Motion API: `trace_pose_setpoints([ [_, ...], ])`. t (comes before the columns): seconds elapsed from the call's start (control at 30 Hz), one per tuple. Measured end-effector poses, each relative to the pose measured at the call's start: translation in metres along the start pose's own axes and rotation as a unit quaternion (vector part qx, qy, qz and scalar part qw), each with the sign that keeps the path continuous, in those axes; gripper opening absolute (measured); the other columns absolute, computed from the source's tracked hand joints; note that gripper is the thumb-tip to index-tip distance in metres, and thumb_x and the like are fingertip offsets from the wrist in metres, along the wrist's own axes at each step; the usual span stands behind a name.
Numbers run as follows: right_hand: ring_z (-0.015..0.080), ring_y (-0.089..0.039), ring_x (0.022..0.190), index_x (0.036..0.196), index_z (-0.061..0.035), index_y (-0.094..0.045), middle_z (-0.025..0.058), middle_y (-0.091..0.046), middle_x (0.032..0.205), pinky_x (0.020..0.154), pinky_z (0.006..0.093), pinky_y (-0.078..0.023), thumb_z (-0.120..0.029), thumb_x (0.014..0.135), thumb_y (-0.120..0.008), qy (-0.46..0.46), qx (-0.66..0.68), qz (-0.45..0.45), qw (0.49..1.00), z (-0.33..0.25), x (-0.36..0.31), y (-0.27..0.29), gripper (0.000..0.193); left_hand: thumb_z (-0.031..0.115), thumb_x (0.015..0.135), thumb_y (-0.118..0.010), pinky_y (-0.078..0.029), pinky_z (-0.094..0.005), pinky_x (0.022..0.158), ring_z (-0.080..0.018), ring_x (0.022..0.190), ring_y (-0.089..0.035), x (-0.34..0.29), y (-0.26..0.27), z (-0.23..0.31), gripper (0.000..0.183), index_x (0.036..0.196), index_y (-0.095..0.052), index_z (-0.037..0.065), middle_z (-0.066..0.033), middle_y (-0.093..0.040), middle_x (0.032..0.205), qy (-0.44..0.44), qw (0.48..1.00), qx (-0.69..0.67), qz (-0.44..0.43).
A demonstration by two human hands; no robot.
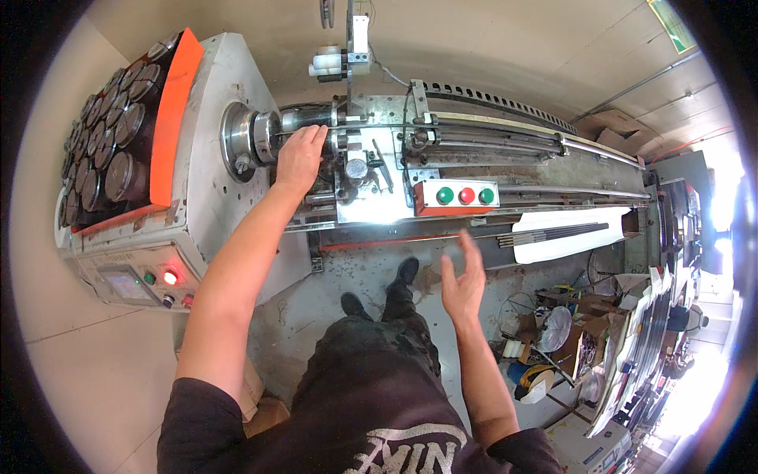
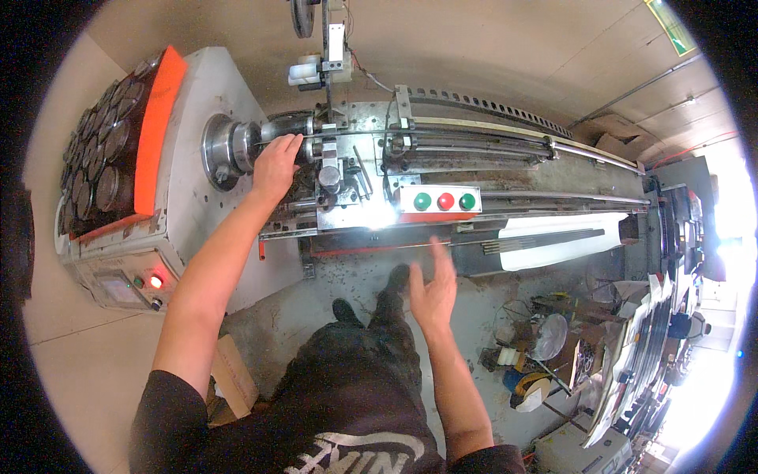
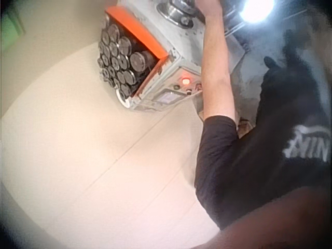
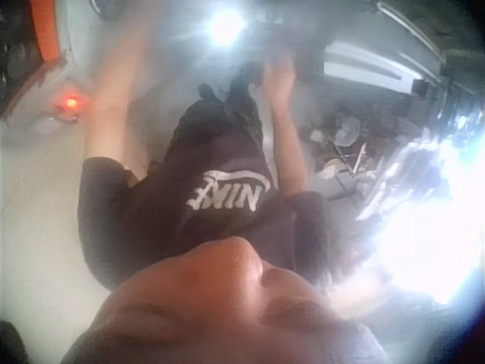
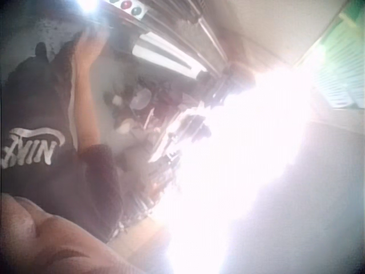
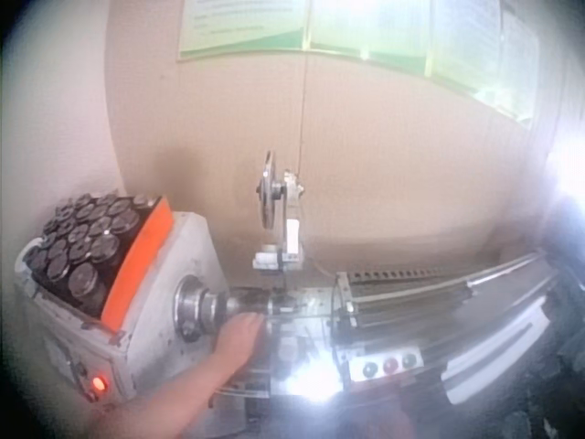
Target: The person places metal rods onto a slitting machine, aligns them against the rollers, and activates the machine to process the material.
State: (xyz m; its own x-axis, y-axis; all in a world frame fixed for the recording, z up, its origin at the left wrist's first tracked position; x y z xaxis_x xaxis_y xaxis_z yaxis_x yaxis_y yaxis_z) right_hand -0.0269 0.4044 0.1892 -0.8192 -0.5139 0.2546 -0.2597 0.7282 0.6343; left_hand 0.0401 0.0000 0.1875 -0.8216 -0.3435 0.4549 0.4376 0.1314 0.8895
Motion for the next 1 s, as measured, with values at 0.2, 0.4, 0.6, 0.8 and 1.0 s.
trace_pose_setpoints([
  [0.2, 0.0398, -0.042, 0.151, 0.156, 0.0038, -0.042, 0.0246, -0.045, 0.161, 0.127, 0.0523, -0.024, -0.014, 0.094, -0.071, 0.229, -0.199, 0.122, 0.945, -0.020, 0.077, -0.011, 0.071, 0.002, 0.078, -0.077, -0.054, -0.0411, 0.104, -0.0303, 0.124, -0.064, 0.010, 0.004, 0.010, 0.058, 0.135, -0.064, 0.006, -0.0103, -0.067, 0.130, 0.019, 1.000, -0.016, -0.009],
  [0.4, 0.0336, -0.055, 0.143, 0.155, 0.0004, -0.045, 0.0218, -0.059, 0.151, 0.130, 0.0553, -0.019, -0.035, 0.099, -0.068, 0.095, -0.189, -0.217, 0.953, 0.019, 0.144, -0.038, 0.070, 0.001, 0.076, -0.078, -0.053, -0.0418, 0.106, -0.0318, 0.124, -0.064, 0.001, 0.003, 0.006, 0.065, 0.139, -0.062, 0.006, -0.0119, -0.066, 0.132, 0.038, 0.999, 0.012, -0.026],
  [0.6, 0.0375, -0.035, 0.156, 0.163, 0.0021, -0.035, 0.0256, -0.042, 0.165, 0.131, 0.0479, -0.020, -0.054, 0.106, -0.054, 0.090, -0.280, -0.022, 0.955, 0.156, 0.324, 0.046, 0.082, 0.001, 0.076, -0.078, -0.054, -0.0424, 0.106, -0.0323, 0.124, -0.064, 0.010, 0.007, 0.013, 0.066, 0.140, -0.062, 0.005, -0.0118, -0.066, 0.134, 0.050, 0.998, 0.011, -0.046],
  [0.8, 0.0403, -0.027, 0.159, 0.163, 0.0047, -0.031, 0.0248, -0.032, 0.170, 0.132, 0.0471, -0.018, -0.042, 0.107, -0.056, 0.149, -0.262, -0.140, 0.943, 0.181, 0.337, 0.028, 0.077, 0.007, 0.088, -0.066, -0.053, -0.0444, 0.105, -0.0337, 0.122, -0.064, 0.006, 0.011, 0.013, 0.047, 0.135, -0.064, 0.005, -0.0126, -0.066, 0.131, 0.068, 0.998, -0.014, -0.009],
  [1.0, 0.0390, -0.023, 0.161, 0.166, 0.0006, -0.026, 0.0233, -0.026, 0.173, 0.132, 0.0479, -0.016, -0.043, 0.107, -0.056, 0.155, -0.273, -0.136, 0.940, 0.182, 0.335, 0.025, 0.080, 0.007, 0.091, -0.060, -0.054, -0.0439, 0.104, -0.0335, 0.121, -0.064, 0.009, 0.018, 0.017, 0.041, 0.131, -0.066, 0.003, -0.0132, -0.066, 0.131, 0.092, 0.996, -0.012, -0.006],
])
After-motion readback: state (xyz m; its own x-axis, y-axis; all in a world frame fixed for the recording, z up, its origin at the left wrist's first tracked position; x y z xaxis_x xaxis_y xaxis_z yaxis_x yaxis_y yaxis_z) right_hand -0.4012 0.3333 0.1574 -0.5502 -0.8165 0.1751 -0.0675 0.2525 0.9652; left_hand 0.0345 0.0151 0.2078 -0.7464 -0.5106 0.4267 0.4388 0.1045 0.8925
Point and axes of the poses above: each hand's wrist, its own x-axis towards the middle knuckle, its own y-axis out of the back of the hand, z = x × y, the point moved 5 cm from there along x, towards the middle knuckle
